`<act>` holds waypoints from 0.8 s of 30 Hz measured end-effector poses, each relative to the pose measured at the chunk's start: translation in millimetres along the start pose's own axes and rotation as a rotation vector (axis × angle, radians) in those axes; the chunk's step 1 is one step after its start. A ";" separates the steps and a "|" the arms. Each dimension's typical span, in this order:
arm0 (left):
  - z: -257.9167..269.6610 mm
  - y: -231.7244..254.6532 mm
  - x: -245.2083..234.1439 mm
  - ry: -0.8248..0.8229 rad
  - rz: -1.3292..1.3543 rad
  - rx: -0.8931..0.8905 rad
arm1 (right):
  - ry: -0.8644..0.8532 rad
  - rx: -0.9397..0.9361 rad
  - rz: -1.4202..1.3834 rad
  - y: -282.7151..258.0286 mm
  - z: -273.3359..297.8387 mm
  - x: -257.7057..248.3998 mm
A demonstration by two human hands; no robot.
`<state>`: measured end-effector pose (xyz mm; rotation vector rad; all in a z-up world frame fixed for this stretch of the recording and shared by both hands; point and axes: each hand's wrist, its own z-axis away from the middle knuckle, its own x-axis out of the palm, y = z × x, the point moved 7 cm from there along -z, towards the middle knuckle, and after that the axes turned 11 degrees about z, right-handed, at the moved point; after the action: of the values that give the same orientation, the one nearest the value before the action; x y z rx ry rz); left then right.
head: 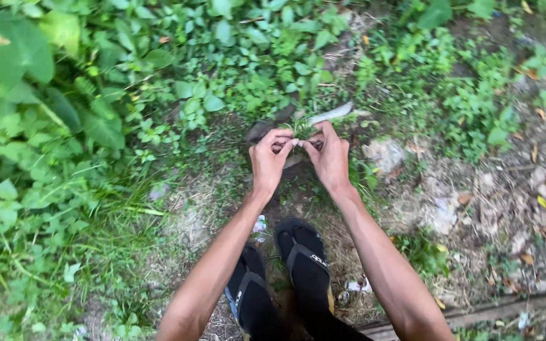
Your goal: Picking and collecting small green plants from the ground in an outdoor garden.
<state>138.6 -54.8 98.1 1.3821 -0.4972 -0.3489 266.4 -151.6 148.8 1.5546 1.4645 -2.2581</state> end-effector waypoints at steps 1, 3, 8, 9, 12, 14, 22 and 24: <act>1.6 -3.4 11.2 -0.025 0.002 0.000 | 0.020 0.016 0.002 11.6 3.1 -7.9; 10.4 -10.4 32.1 -0.079 -0.035 0.014 | 0.019 0.032 0.105 34.3 14.8 -19.7; 39.6 -23.2 82.7 -0.214 -0.021 -0.069 | 0.123 0.053 0.063 79.6 47.5 -51.2; 45.3 -31.3 93.1 -0.251 0.016 -0.090 | 0.128 0.108 0.044 89.2 53.5 -55.9; 63.5 -27.6 117.2 -0.329 -0.022 0.042 | 0.102 0.195 0.039 117.9 76.2 -61.0; 70.2 -37.0 129.1 -0.365 -0.094 0.010 | 0.104 0.201 0.058 137.0 86.2 -59.5; 78.4 -72.8 136.8 -0.421 -0.267 -0.105 | 0.082 0.112 0.181 147.5 102.5 -52.8; 75.3 -72.4 135.6 -0.414 -0.228 -0.068 | 0.084 0.204 0.253 129.7 97.5 -66.3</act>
<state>217.8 -199.6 52.8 1.3054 -0.6610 -0.8406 294.4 -321.7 116.8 1.7939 1.0085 -2.2738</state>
